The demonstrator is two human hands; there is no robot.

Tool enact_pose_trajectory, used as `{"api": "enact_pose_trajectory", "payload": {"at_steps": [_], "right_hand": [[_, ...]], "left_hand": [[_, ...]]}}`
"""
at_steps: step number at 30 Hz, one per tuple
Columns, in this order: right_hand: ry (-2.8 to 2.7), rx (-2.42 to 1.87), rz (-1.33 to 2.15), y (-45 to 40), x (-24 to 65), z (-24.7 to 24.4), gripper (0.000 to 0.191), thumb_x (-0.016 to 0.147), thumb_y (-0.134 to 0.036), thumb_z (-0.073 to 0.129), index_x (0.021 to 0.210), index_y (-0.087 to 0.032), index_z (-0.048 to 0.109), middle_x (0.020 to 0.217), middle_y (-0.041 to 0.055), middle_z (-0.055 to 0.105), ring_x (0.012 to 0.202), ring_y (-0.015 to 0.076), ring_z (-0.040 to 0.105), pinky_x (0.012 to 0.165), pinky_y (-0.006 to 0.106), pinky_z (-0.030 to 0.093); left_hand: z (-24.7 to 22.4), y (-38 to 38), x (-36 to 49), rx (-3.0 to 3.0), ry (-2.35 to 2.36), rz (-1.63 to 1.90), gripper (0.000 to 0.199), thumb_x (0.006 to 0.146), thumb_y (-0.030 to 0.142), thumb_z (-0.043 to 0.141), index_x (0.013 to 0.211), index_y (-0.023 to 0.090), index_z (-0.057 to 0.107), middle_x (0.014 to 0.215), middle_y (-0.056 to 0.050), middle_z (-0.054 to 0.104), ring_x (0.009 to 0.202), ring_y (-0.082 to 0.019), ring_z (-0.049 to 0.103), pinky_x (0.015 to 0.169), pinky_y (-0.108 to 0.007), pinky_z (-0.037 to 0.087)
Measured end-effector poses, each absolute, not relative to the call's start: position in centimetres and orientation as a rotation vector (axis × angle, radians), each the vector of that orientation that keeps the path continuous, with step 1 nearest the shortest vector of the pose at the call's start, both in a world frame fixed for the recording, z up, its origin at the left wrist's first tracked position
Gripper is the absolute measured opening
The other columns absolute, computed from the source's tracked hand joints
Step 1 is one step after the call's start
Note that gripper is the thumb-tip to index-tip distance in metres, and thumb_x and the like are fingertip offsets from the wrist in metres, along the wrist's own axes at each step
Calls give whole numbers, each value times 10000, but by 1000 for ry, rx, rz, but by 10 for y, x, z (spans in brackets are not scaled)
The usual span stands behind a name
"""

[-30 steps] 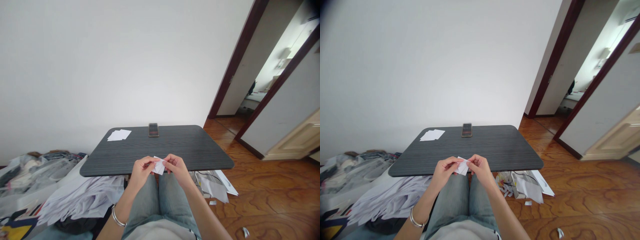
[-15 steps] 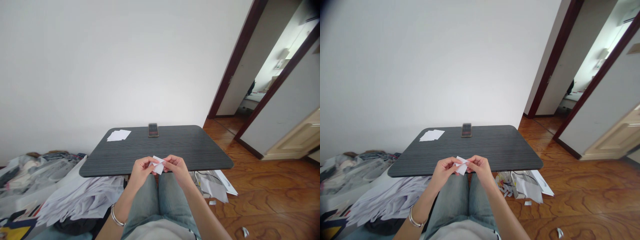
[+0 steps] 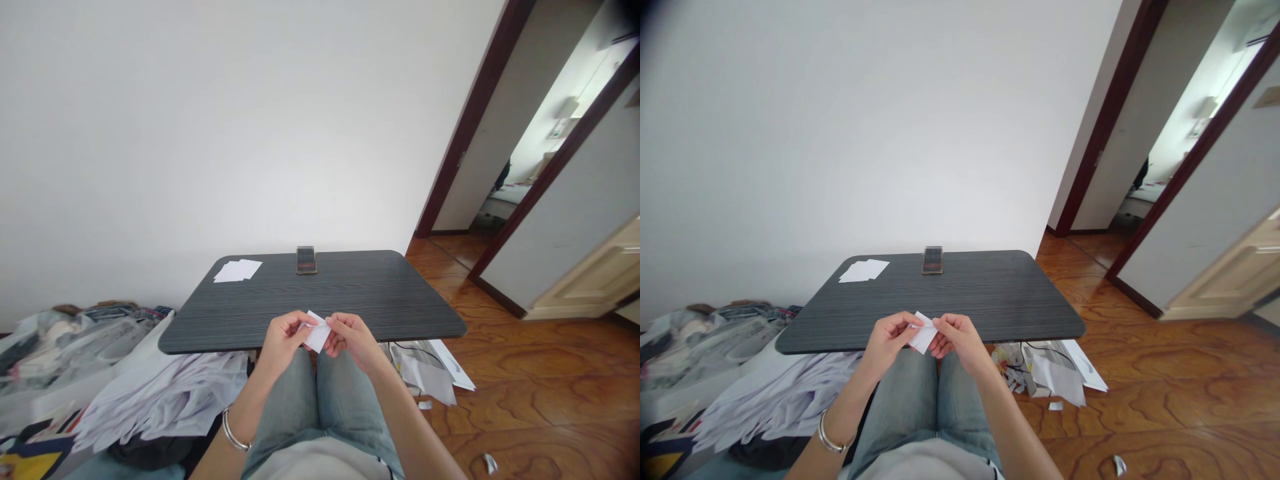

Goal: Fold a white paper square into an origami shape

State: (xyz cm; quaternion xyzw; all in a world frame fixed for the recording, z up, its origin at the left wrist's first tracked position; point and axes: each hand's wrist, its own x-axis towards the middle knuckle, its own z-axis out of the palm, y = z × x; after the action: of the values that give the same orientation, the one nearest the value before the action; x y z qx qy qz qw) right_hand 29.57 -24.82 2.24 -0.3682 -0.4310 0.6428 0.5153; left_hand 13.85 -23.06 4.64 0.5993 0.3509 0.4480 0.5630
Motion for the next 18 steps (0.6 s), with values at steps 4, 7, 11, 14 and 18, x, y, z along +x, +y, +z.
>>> {"api": "enact_pose_trajectory", "payload": {"at_steps": [4,7,11,14,18], "right_hand": [[-1116,-898,1493,-248,297,22,355,712,-460,639,609,-129,559,513,14,642,383,76,562,376,144,445],[-1171,-913,1449,-248,298,22,331,718,-444,636,626,-133,570,518,7,642,388,76,561,387,152,453],[-1224,-927,1408,-248,299,24,321,726,-438,624,632,-134,581,519,3,637,394,76,560,397,161,458],[-1243,-931,1405,-249,299,25,321,738,-436,608,639,-131,589,525,5,636,396,74,556,402,164,460],[-1245,-948,1406,-249,299,25,333,740,-446,601,637,-130,585,519,4,631,391,74,551,397,166,455]], "left_hand": [[47,-231,138,1429,845,1060,105,661,231,633,663,128,610,548,17,573,486,-86,498,450,-179,415],[45,-230,137,1445,835,1047,119,679,247,628,673,132,595,568,13,569,497,-93,502,453,-190,432],[46,-230,135,1487,836,1032,137,697,268,616,666,138,585,577,13,559,502,-95,499,452,-194,436],[50,-231,134,1543,860,1028,135,697,266,608,653,139,592,572,12,552,508,-96,496,454,-190,435],[54,-231,133,1603,877,1008,130,707,253,590,648,138,601,573,8,553,509,-97,490,456,-191,438]]}}
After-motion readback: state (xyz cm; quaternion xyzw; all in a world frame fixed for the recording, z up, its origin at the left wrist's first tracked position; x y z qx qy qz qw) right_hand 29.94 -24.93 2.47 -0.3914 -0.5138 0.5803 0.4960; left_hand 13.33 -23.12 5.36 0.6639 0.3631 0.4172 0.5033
